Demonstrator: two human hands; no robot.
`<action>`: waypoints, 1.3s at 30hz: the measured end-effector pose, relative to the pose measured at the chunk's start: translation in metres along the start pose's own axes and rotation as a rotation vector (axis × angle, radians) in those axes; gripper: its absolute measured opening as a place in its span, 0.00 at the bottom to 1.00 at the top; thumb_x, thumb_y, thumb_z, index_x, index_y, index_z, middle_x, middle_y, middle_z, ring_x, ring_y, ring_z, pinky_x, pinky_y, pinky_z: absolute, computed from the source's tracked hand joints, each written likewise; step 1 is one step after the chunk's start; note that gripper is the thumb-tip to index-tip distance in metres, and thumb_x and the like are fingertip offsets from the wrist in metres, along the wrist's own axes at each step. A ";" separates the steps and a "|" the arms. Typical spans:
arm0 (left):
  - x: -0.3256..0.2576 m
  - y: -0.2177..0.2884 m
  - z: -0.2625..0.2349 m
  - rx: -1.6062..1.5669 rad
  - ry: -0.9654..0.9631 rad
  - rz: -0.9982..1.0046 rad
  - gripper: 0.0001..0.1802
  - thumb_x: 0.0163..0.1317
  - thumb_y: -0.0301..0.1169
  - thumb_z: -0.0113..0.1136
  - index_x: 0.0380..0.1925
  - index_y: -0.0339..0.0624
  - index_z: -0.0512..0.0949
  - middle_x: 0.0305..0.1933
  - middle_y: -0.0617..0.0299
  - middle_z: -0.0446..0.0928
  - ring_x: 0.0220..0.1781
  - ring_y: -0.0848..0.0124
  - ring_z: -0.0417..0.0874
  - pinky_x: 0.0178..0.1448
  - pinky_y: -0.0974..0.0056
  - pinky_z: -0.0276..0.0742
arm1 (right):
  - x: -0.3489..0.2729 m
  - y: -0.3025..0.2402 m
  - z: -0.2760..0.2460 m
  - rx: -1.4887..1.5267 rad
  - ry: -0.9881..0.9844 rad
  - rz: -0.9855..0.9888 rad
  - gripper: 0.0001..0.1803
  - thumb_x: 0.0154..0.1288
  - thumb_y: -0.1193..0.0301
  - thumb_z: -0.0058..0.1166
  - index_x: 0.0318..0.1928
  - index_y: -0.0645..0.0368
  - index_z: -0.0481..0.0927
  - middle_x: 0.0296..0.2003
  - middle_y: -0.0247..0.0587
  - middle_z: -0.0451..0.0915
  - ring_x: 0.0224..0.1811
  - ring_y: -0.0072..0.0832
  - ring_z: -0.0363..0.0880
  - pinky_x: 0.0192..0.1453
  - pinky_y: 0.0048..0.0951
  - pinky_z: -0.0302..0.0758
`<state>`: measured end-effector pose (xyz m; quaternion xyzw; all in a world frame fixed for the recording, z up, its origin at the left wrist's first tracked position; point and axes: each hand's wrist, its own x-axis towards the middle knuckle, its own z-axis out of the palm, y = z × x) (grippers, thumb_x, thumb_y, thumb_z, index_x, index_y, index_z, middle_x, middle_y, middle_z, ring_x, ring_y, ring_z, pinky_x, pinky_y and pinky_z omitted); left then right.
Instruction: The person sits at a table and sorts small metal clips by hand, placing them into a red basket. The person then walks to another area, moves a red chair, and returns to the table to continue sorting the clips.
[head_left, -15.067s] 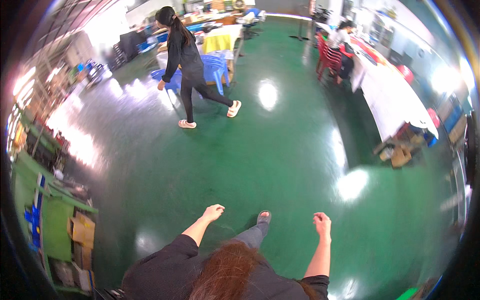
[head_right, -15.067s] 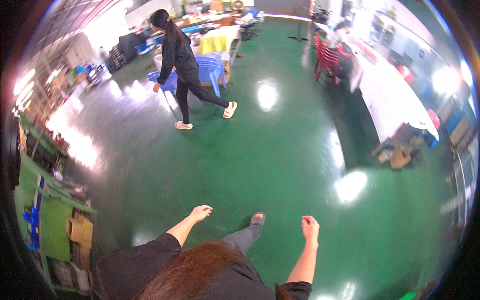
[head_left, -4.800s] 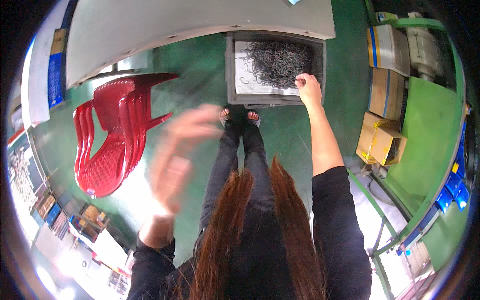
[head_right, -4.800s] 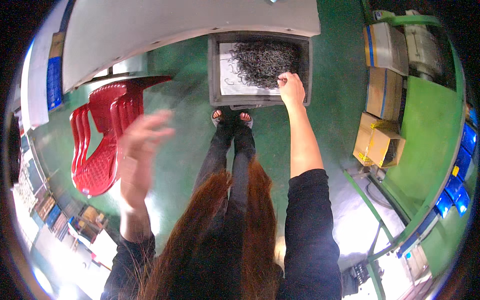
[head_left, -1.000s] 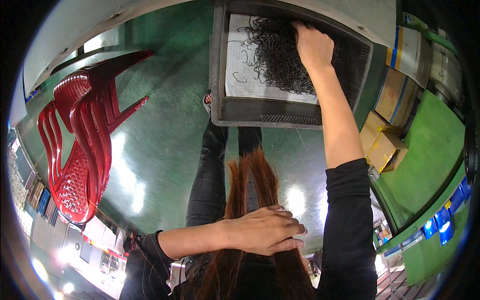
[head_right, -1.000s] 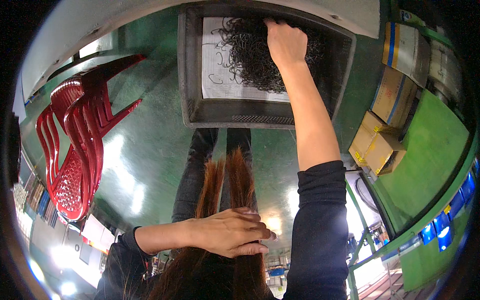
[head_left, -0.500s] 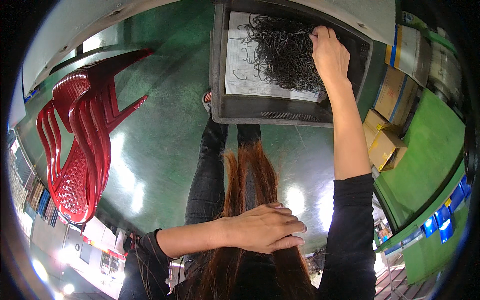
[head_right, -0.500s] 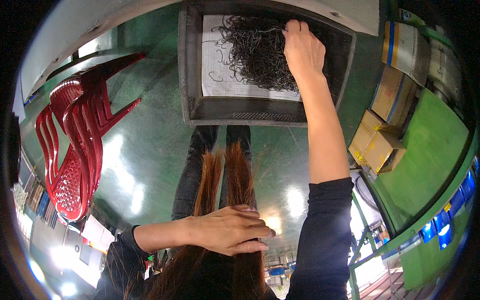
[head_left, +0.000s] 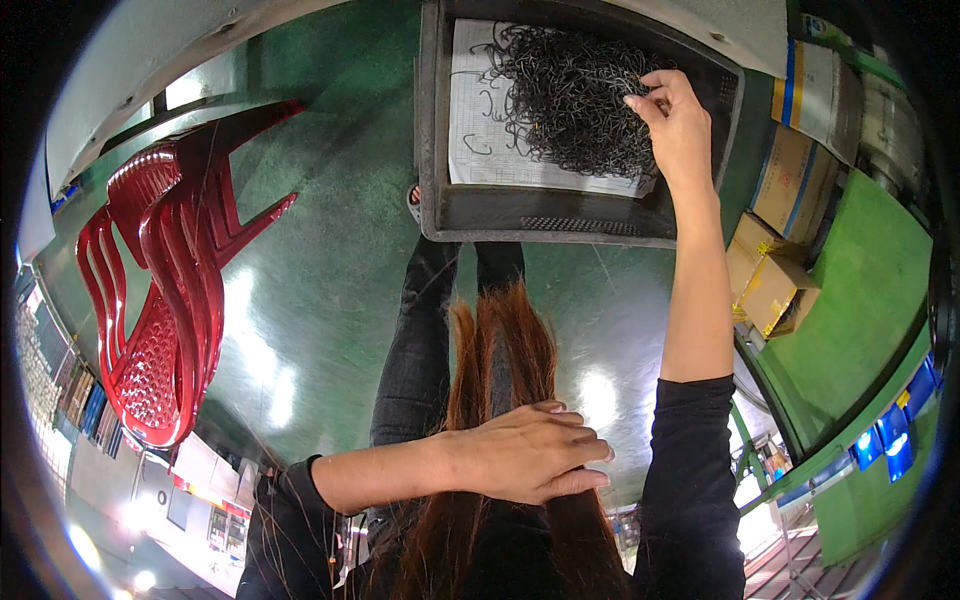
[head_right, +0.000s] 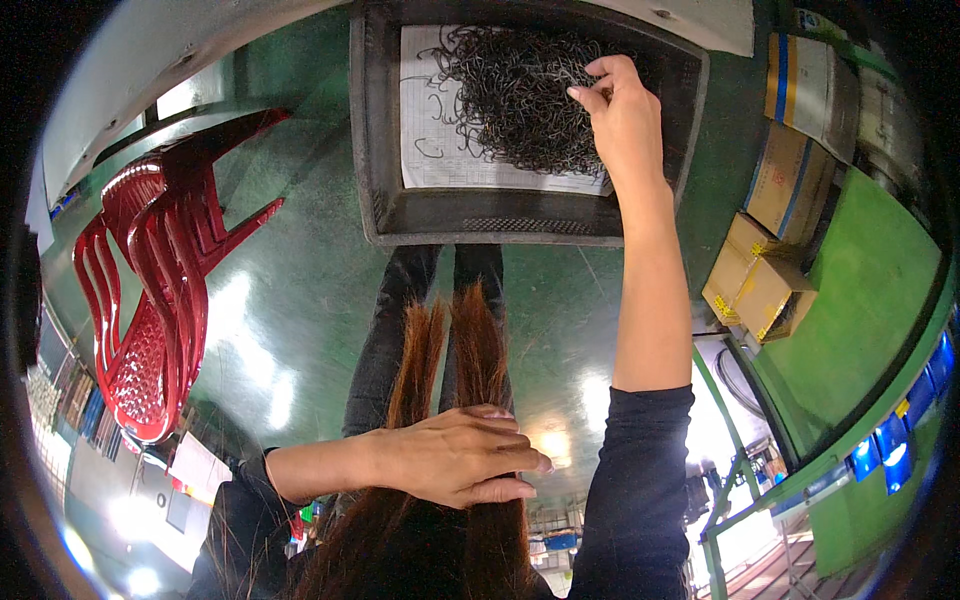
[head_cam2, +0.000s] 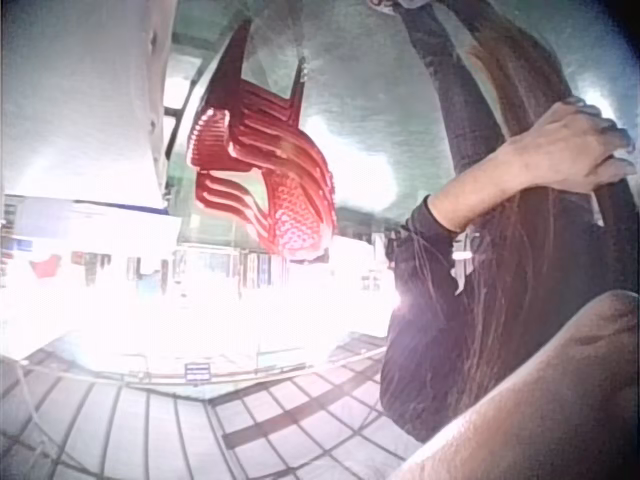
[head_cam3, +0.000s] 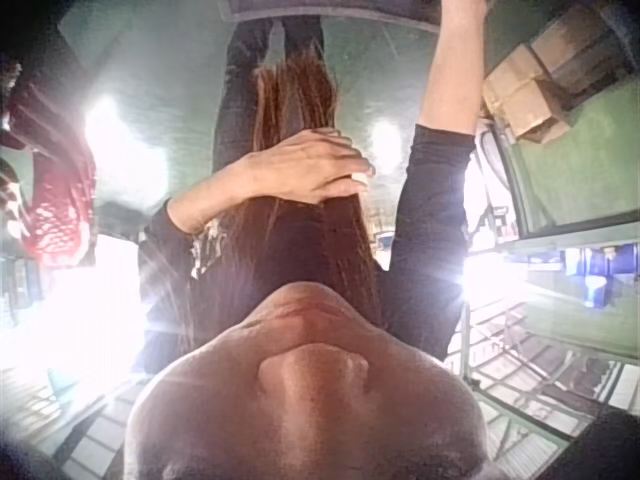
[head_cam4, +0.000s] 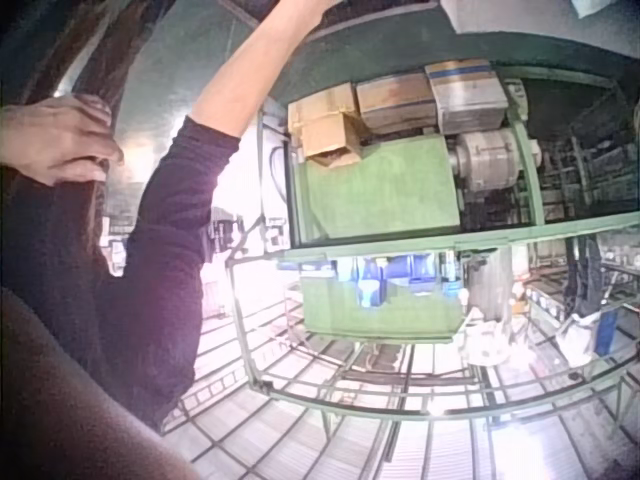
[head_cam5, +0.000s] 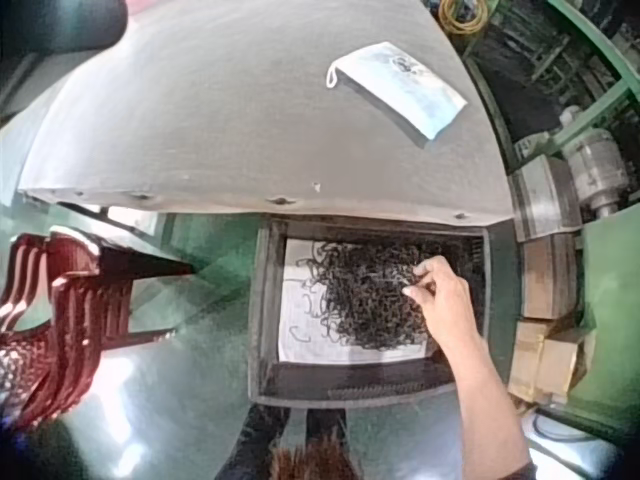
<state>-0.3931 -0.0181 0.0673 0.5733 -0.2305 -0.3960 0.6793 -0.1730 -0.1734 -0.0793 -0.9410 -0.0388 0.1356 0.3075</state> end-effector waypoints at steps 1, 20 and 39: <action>0.000 -0.001 0.001 -0.002 0.001 0.002 0.21 0.64 0.46 0.43 0.44 0.39 0.71 0.37 0.48 0.76 0.44 0.52 0.76 0.57 0.52 0.67 | -0.001 0.005 0.006 0.064 0.040 0.006 0.15 0.52 0.72 0.61 0.39 0.62 0.73 0.28 0.44 0.78 0.30 0.29 0.77 0.36 0.28 0.72; -0.003 -0.002 0.006 0.004 -0.017 0.014 0.21 0.65 0.46 0.42 0.44 0.40 0.71 0.37 0.50 0.75 0.45 0.54 0.75 0.58 0.53 0.66 | -0.038 0.014 -0.005 0.745 0.073 0.312 0.15 0.56 0.74 0.58 0.43 0.63 0.72 0.26 0.33 0.71 0.22 0.16 0.64 0.23 0.15 0.60; -0.006 -0.006 0.007 0.000 0.009 0.018 0.20 0.64 0.45 0.44 0.44 0.40 0.71 0.38 0.52 0.75 0.44 0.54 0.76 0.55 0.52 0.68 | -0.028 -0.001 0.013 1.043 -0.264 0.361 0.10 0.60 0.70 0.52 0.39 0.62 0.78 0.23 0.30 0.71 0.18 0.14 0.61 0.19 0.14 0.52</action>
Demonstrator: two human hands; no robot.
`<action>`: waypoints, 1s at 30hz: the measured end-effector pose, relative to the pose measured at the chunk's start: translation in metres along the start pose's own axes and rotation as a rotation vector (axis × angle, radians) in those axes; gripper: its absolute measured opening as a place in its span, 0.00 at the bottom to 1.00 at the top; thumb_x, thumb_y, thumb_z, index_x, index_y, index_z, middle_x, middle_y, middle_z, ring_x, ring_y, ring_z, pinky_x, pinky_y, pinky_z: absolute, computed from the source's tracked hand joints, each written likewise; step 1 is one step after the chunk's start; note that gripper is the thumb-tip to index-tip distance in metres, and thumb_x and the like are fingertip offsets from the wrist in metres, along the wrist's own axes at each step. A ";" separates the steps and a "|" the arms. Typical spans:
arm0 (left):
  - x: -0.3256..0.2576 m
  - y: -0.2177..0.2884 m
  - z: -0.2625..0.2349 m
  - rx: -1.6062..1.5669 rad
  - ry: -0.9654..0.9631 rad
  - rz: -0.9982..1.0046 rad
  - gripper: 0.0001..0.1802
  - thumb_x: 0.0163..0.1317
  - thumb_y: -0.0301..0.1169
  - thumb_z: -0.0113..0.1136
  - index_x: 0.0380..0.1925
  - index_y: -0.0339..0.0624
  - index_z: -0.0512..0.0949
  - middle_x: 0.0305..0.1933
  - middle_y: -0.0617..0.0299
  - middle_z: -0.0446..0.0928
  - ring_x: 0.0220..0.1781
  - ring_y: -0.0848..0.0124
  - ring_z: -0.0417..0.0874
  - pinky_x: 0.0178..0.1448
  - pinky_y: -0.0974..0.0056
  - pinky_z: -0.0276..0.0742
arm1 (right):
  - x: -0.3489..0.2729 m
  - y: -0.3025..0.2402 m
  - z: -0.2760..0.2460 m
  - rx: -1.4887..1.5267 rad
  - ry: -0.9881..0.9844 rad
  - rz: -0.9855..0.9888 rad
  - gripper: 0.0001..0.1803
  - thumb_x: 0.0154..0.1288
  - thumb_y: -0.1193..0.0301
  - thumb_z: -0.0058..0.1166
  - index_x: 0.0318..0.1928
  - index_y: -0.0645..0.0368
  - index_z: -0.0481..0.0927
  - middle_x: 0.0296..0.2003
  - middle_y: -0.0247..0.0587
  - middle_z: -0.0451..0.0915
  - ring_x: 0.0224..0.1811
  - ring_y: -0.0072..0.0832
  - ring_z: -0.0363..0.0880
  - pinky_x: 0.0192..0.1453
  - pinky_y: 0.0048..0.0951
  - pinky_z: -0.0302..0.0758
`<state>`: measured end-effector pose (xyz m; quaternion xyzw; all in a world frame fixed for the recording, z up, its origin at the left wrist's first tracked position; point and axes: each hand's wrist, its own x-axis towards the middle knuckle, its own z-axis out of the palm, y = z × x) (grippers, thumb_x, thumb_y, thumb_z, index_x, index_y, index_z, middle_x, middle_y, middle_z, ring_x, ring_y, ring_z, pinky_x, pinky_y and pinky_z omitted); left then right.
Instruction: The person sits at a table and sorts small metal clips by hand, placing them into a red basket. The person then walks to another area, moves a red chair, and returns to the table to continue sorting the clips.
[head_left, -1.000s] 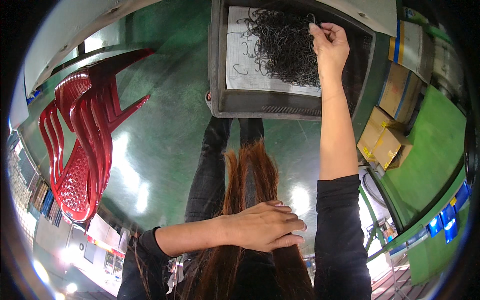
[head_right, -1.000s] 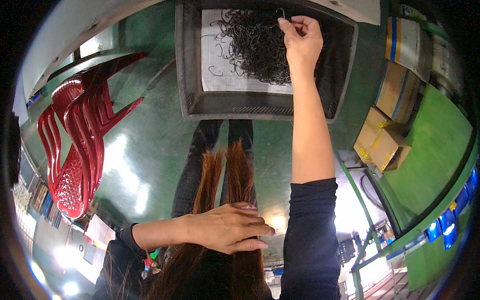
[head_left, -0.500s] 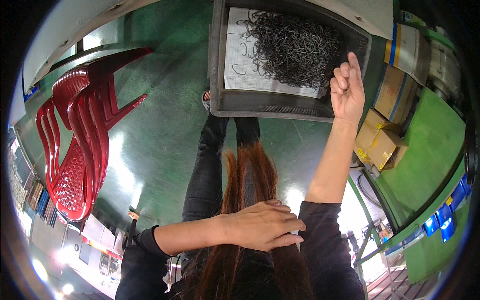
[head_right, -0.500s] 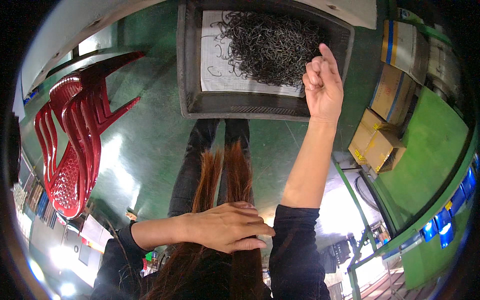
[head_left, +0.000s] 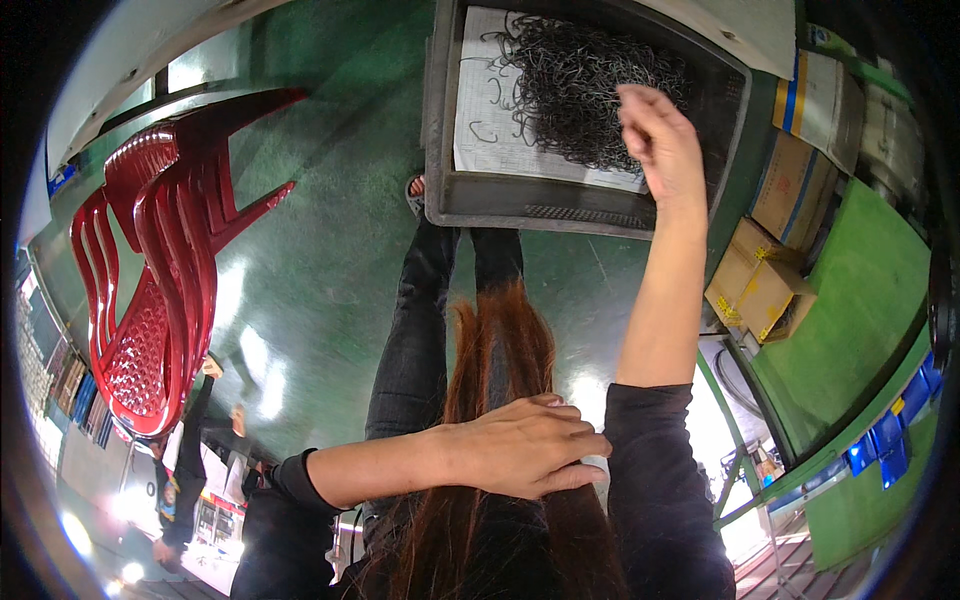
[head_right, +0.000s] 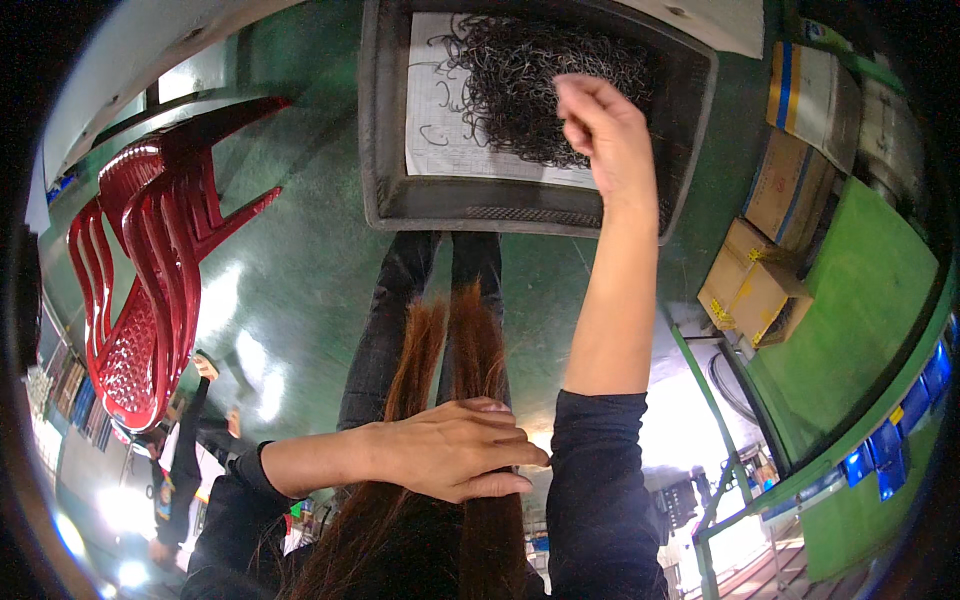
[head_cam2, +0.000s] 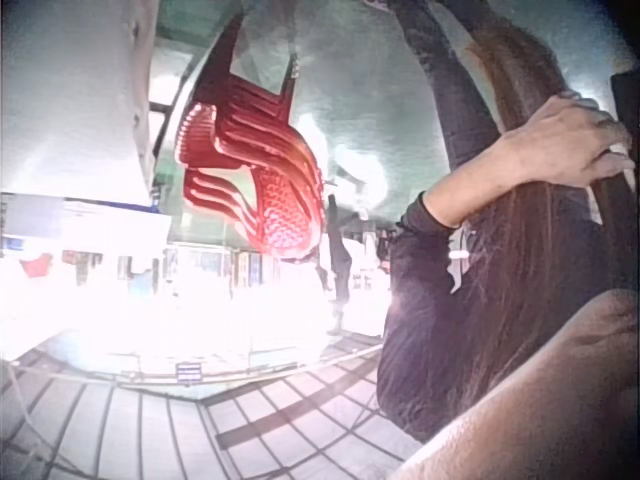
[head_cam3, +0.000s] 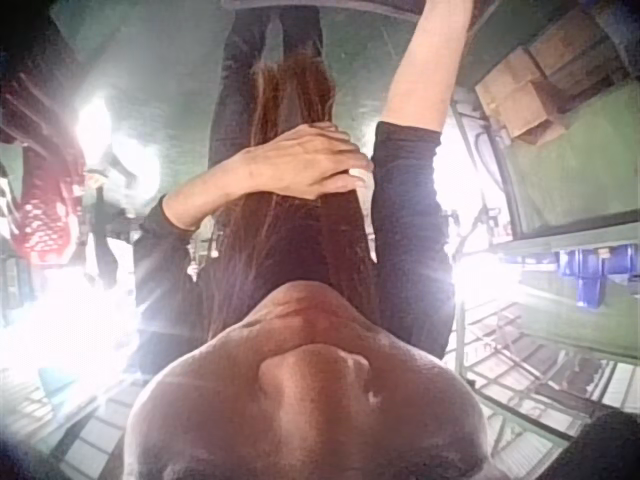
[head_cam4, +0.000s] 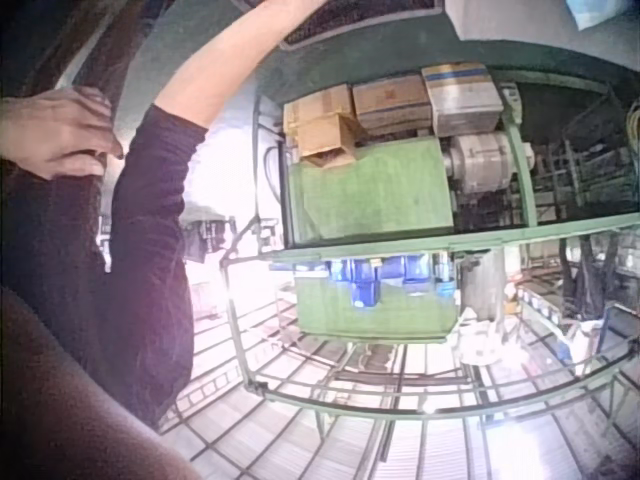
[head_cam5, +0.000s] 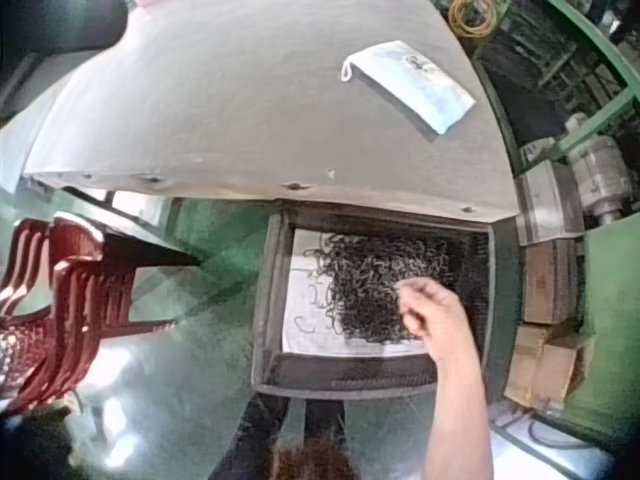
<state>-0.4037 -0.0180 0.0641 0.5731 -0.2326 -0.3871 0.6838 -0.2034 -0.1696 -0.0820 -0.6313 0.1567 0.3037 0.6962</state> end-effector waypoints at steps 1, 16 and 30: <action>-0.001 0.000 0.000 0.009 0.002 -0.002 0.20 0.64 0.45 0.44 0.44 0.40 0.71 0.37 0.52 0.75 0.44 0.54 0.76 0.56 0.52 0.68 | 0.000 0.001 0.008 -0.176 0.050 0.045 0.09 0.59 0.72 0.53 0.39 0.62 0.79 0.23 0.31 0.74 0.16 0.13 0.62 0.19 0.14 0.53; -0.009 -0.002 0.002 0.028 0.012 -0.007 0.20 0.64 0.46 0.44 0.41 0.39 0.71 0.37 0.50 0.75 0.45 0.52 0.75 0.57 0.51 0.67 | 0.020 0.040 0.067 -1.505 0.436 -0.051 0.11 0.50 0.61 0.57 0.32 0.54 0.81 0.27 0.47 0.81 0.34 0.44 0.79 0.40 0.40 0.74; -0.014 -0.001 0.003 0.045 0.048 0.033 0.21 0.65 0.44 0.42 0.38 0.36 0.71 0.33 0.49 0.75 0.43 0.55 0.74 0.53 0.53 0.68 | 0.018 0.040 0.068 -1.478 0.419 -0.040 0.11 0.51 0.63 0.57 0.33 0.54 0.82 0.29 0.48 0.81 0.36 0.45 0.79 0.42 0.40 0.74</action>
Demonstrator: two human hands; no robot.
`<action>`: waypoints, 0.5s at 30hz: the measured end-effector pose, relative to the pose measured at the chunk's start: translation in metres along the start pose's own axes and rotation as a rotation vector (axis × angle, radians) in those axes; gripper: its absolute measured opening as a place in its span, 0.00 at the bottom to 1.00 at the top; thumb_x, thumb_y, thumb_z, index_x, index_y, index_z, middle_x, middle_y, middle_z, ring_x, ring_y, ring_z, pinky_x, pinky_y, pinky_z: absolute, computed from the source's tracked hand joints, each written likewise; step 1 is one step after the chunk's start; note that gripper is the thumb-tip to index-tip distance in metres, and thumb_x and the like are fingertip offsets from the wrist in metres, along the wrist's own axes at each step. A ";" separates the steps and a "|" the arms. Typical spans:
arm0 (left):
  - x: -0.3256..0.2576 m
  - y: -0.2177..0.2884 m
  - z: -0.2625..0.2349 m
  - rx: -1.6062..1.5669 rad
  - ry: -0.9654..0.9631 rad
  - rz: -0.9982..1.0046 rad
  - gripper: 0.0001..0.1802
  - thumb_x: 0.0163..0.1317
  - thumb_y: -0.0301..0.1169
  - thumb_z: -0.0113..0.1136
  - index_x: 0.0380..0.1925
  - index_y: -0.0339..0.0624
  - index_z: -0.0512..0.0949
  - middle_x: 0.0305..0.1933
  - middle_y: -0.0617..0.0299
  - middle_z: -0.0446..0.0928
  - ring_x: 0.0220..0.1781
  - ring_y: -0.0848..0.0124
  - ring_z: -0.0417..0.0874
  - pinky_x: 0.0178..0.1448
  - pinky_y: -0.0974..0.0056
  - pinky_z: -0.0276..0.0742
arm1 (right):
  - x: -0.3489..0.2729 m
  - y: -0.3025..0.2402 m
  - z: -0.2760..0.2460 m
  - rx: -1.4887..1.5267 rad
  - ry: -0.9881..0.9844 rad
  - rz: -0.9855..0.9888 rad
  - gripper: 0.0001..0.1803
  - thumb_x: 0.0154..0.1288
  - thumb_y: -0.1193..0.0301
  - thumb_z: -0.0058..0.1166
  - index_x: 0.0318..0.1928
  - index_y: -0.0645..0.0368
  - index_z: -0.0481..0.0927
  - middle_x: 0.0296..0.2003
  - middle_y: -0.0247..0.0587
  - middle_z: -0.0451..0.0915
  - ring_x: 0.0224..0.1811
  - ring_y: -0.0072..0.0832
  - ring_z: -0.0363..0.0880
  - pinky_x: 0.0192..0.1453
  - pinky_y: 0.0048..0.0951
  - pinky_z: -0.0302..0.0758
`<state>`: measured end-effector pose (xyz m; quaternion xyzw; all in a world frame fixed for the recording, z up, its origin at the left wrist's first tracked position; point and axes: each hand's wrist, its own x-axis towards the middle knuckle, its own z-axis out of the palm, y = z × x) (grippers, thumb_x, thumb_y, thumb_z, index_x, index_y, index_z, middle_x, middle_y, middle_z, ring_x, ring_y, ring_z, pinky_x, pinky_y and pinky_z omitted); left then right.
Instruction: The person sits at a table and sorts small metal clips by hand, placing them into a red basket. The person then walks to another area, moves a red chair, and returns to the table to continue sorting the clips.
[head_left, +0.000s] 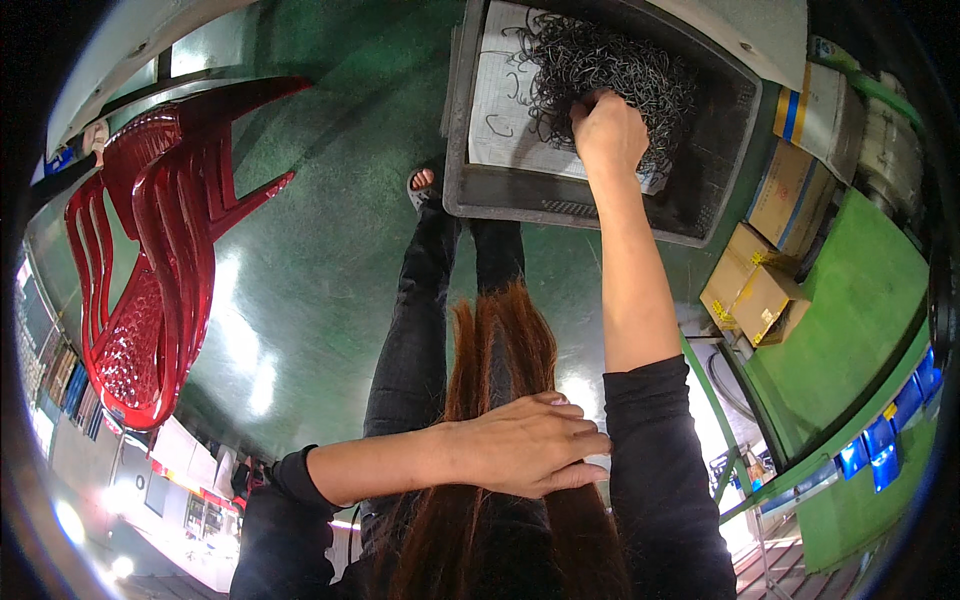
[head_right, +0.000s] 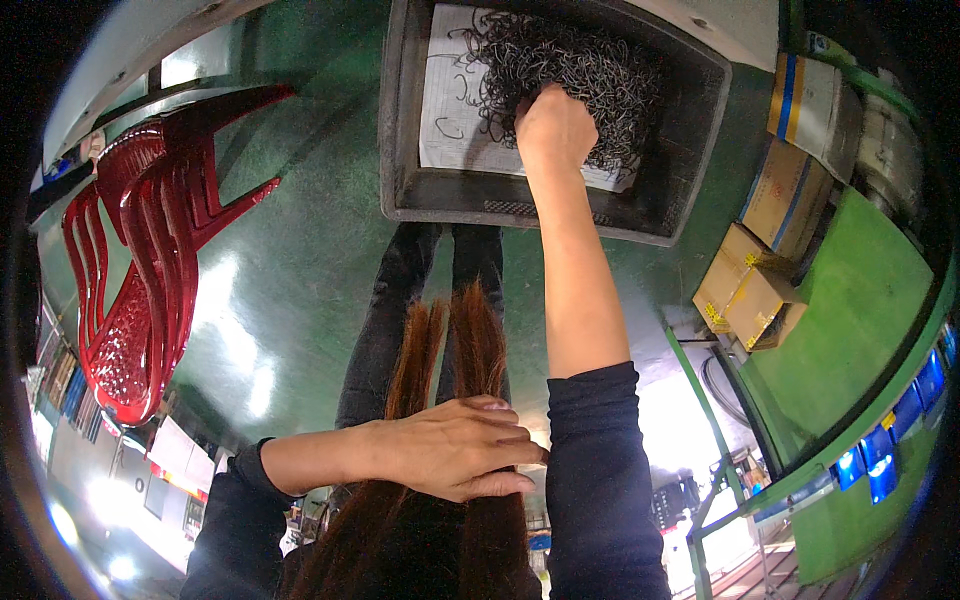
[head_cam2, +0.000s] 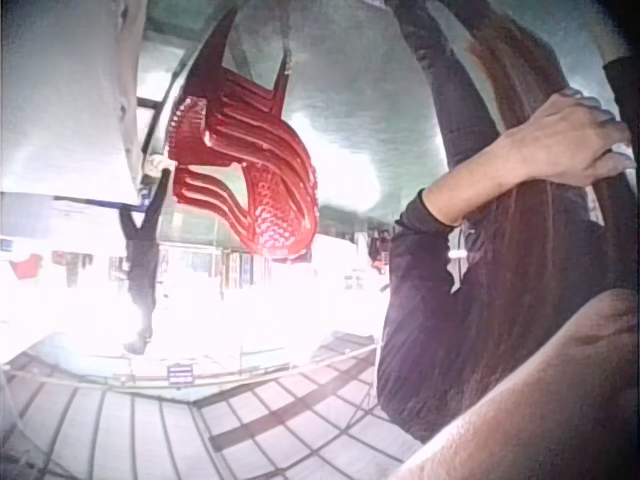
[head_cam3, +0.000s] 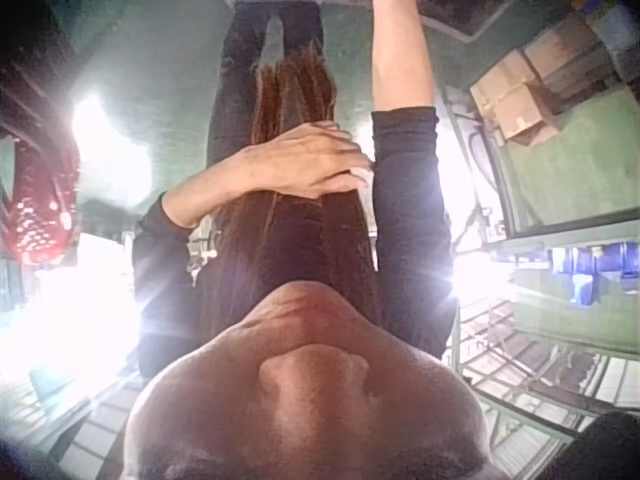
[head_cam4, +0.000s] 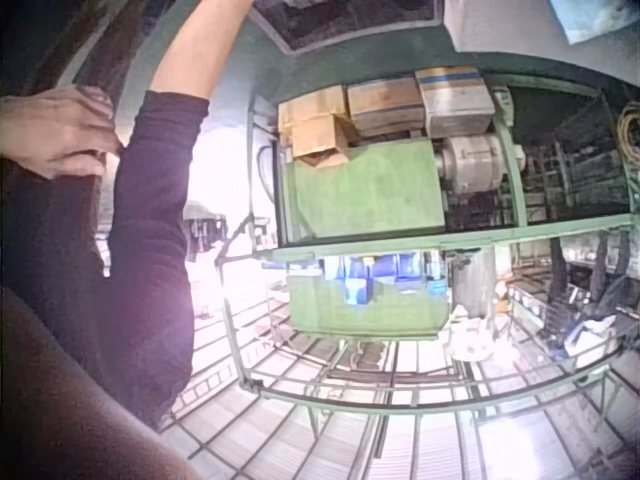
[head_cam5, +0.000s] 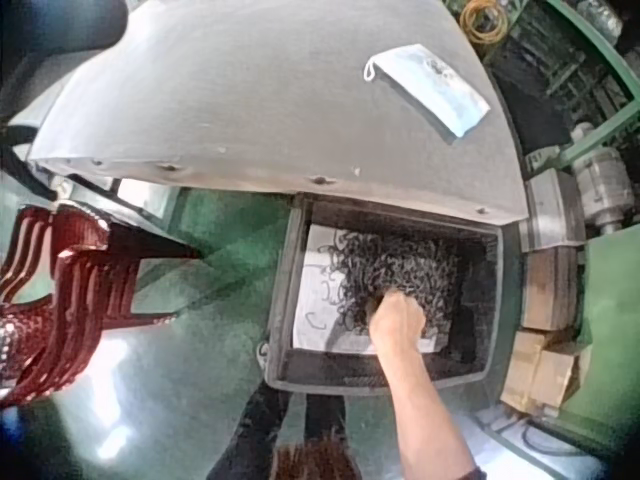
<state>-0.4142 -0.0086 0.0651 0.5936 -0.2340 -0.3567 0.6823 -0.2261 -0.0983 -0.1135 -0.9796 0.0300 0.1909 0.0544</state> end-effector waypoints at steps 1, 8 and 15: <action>0.000 0.000 0.000 0.003 -0.006 -0.004 0.20 0.65 0.44 0.42 0.38 0.36 0.71 0.33 0.50 0.75 0.43 0.55 0.74 0.53 0.53 0.68 | -0.001 0.002 0.000 0.046 0.005 -0.002 0.11 0.50 0.63 0.57 0.32 0.55 0.81 0.29 0.48 0.81 0.35 0.45 0.79 0.40 0.40 0.74; -0.002 0.000 -0.007 -0.011 0.010 -0.008 0.19 0.64 0.43 0.45 0.44 0.40 0.71 0.39 0.52 0.76 0.45 0.56 0.76 0.56 0.53 0.68 | 0.005 0.036 -0.004 0.870 -0.165 0.136 0.09 0.51 0.68 0.59 0.32 0.59 0.81 0.23 0.39 0.78 0.19 0.24 0.73 0.23 0.22 0.66; 0.006 -0.001 -0.027 -0.060 0.102 0.025 0.17 0.64 0.40 0.46 0.42 0.38 0.73 0.39 0.53 0.76 0.42 0.57 0.77 0.52 0.56 0.69 | 0.000 0.052 -0.024 1.384 -0.516 0.308 0.08 0.56 0.70 0.57 0.34 0.61 0.77 0.20 0.27 0.69 0.13 0.08 0.53 0.15 0.12 0.48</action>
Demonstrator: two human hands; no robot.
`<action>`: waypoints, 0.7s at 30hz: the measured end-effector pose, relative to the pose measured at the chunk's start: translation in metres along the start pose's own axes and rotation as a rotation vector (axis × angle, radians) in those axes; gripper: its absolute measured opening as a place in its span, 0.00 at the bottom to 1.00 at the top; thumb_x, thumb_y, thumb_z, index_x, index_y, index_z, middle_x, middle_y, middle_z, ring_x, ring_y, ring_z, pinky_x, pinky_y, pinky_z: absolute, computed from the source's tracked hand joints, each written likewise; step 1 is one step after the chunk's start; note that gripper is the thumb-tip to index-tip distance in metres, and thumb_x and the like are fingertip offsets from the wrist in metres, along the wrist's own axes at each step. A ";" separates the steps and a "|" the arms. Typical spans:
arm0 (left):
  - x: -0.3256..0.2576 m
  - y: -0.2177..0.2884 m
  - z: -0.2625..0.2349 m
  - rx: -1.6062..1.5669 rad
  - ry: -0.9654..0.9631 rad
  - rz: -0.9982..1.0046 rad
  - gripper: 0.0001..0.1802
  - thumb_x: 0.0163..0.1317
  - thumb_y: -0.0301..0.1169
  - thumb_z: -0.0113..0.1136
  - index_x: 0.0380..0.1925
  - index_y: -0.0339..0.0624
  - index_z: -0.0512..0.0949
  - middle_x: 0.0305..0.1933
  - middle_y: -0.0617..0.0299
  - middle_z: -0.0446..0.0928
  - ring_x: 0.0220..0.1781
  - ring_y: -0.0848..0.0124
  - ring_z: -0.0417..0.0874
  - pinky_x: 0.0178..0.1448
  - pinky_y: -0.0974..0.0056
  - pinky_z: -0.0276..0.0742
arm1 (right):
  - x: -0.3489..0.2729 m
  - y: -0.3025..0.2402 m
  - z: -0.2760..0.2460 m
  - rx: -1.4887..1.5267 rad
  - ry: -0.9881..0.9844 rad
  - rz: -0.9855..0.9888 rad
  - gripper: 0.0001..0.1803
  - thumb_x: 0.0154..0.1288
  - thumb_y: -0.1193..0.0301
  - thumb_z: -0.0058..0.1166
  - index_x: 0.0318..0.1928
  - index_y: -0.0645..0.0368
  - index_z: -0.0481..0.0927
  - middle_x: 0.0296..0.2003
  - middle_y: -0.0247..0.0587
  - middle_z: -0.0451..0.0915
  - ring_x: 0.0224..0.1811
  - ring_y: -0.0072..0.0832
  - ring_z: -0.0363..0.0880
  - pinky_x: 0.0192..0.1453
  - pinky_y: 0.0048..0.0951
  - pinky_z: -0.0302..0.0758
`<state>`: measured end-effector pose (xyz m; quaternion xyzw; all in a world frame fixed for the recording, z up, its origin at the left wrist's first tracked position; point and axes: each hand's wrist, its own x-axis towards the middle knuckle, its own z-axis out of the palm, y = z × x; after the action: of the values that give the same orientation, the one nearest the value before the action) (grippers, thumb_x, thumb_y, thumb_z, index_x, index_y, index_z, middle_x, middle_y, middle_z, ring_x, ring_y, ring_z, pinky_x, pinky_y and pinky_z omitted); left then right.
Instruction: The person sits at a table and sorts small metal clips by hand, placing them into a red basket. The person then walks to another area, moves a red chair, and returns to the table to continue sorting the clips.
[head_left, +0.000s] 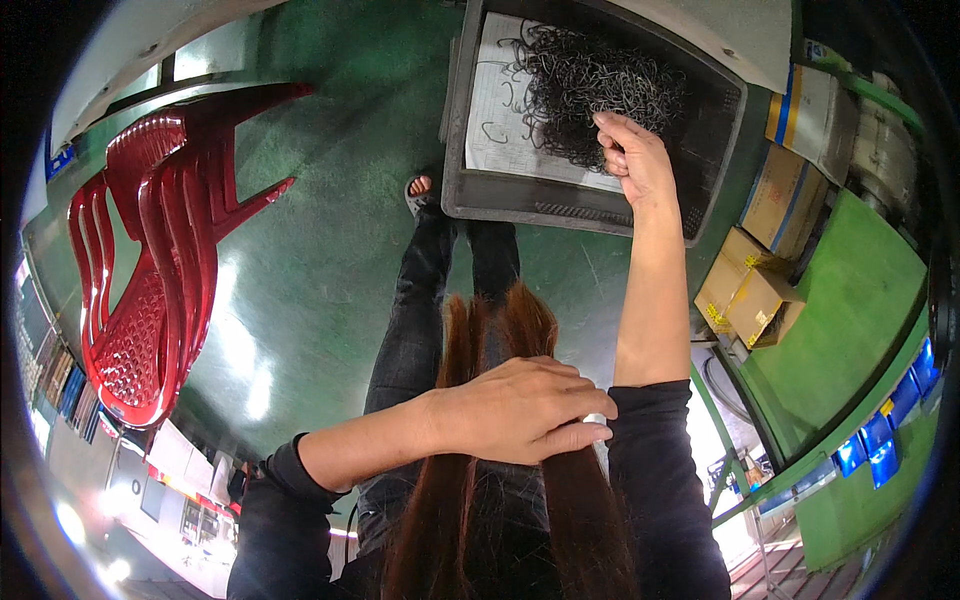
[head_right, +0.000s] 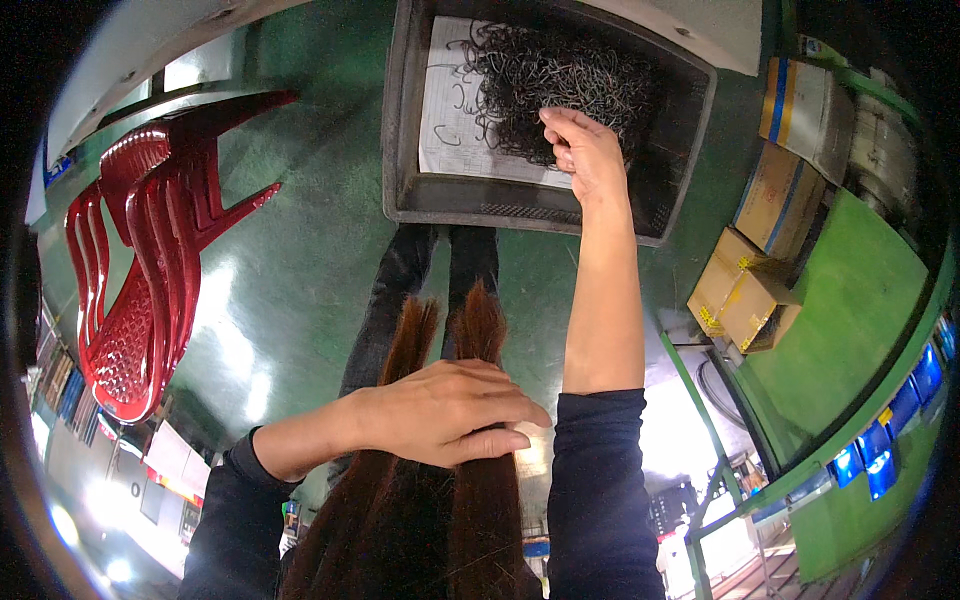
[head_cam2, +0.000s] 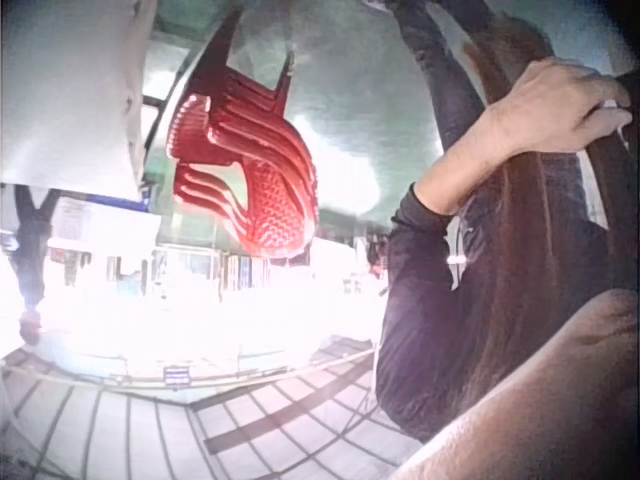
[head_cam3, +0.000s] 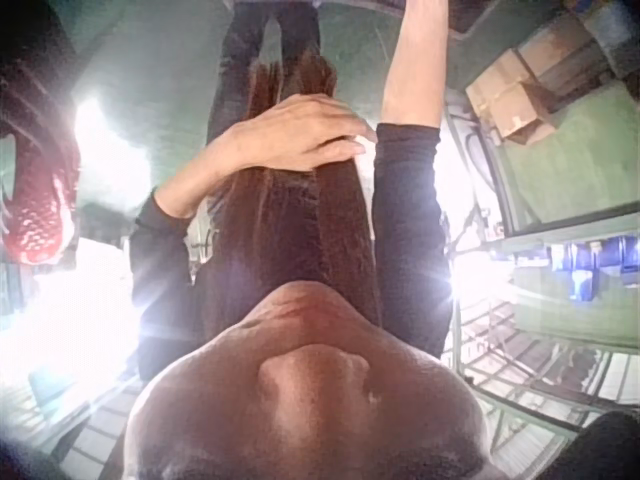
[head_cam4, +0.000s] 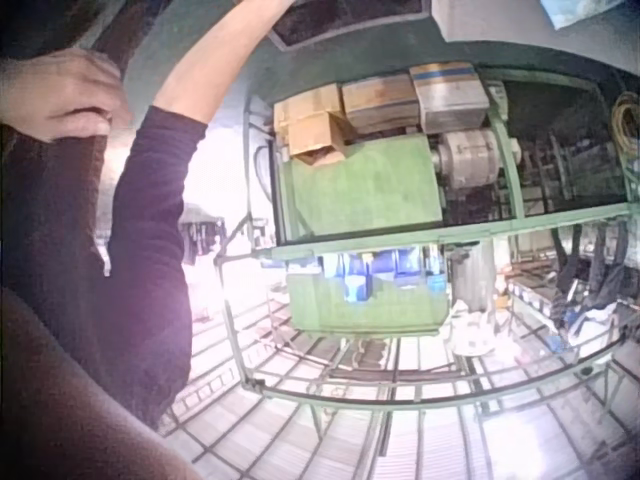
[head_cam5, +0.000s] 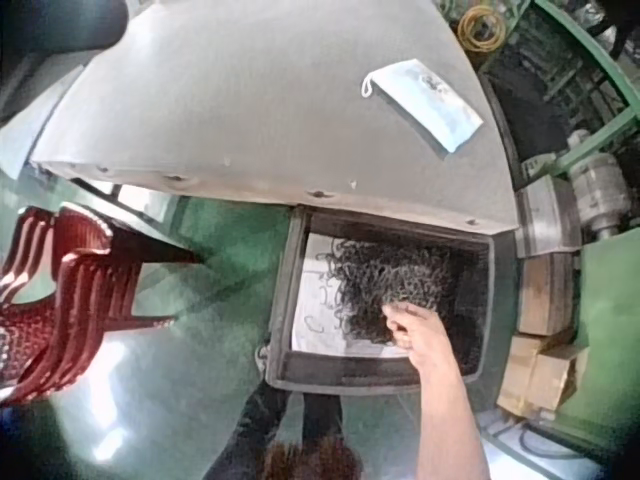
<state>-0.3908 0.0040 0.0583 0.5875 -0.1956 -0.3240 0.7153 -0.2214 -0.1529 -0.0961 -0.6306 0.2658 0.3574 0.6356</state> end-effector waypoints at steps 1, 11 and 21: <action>0.001 0.001 -0.002 0.006 0.007 -0.003 0.17 0.64 0.40 0.46 0.42 0.38 0.73 0.39 0.53 0.76 0.42 0.57 0.77 0.52 0.56 0.70 | 0.001 0.001 -0.002 -0.036 0.013 -0.009 0.08 0.56 0.70 0.57 0.34 0.61 0.77 0.20 0.27 0.69 0.13 0.08 0.53 0.15 0.12 0.48; 0.011 0.001 -0.011 0.005 -0.010 -0.072 0.17 0.64 0.39 0.46 0.43 0.38 0.73 0.41 0.52 0.77 0.44 0.56 0.76 0.50 0.56 0.70 | 0.015 0.005 0.000 -0.172 0.292 -0.449 0.08 0.56 0.69 0.58 0.32 0.61 0.79 0.19 0.26 0.72 0.18 0.10 0.60 0.20 0.14 0.54; 0.014 0.000 -0.003 0.003 0.110 0.022 0.16 0.63 0.39 0.46 0.38 0.36 0.74 0.34 0.50 0.77 0.38 0.55 0.78 0.44 0.56 0.73 | -0.023 -0.020 -0.017 0.594 -0.568 -0.327 0.17 0.53 0.69 0.50 0.44 0.61 0.71 0.37 0.42 0.70 0.35 0.29 0.69 0.33 0.24 0.67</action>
<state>-0.3795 -0.0037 0.0559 0.6031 -0.1629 -0.2831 0.7278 -0.2178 -0.1714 -0.0672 -0.3311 0.0683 0.3194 0.8853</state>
